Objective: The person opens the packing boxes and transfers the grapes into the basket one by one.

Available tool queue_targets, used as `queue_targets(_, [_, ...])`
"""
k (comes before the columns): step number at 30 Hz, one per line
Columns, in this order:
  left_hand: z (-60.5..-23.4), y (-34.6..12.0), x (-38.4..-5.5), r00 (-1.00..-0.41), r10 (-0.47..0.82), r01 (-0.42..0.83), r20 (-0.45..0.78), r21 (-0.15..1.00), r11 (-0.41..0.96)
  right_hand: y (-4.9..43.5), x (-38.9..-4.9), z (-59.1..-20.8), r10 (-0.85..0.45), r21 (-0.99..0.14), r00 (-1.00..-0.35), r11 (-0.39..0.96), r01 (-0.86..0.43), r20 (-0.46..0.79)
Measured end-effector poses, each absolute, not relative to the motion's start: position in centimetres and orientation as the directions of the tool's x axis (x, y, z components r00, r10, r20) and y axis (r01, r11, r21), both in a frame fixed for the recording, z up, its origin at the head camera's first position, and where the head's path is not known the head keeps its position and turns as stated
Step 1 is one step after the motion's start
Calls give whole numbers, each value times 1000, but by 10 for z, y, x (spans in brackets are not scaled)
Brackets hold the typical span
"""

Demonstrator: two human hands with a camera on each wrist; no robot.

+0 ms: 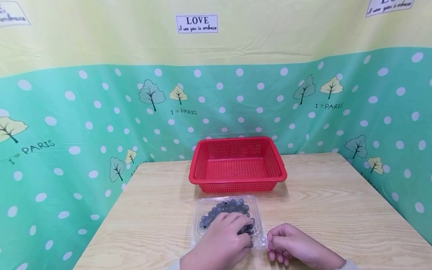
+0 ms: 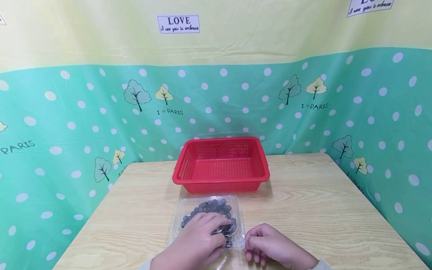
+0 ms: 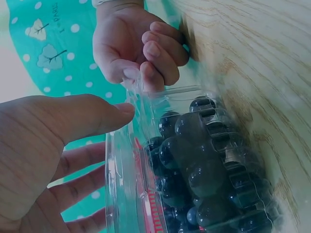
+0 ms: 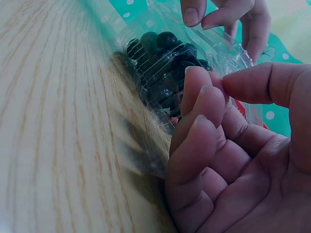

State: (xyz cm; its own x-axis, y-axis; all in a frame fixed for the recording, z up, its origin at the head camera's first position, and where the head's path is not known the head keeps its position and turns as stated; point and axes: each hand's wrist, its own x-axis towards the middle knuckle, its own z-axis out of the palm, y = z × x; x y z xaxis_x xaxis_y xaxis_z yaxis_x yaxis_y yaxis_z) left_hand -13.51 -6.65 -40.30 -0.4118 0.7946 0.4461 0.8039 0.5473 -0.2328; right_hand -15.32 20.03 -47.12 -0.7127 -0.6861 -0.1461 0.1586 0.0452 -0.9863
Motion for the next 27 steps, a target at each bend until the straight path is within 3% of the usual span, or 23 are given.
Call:
queue_targets(10, [-404,-75,-133,-433,780,799,452,-210,564,201,-154,-473,-687,-986,-711,51,159,-150])
queue_targets(19, [-402,-83,-131,-515,769,797,379,-119,592,201,-155,-473,-684,-987,-714,60,149,-150])
queue_targets(27, [-405,-89,-131,-513,766,795,388,-123,595,201,-156,-473,-685,-985,-711,68,156,-160])
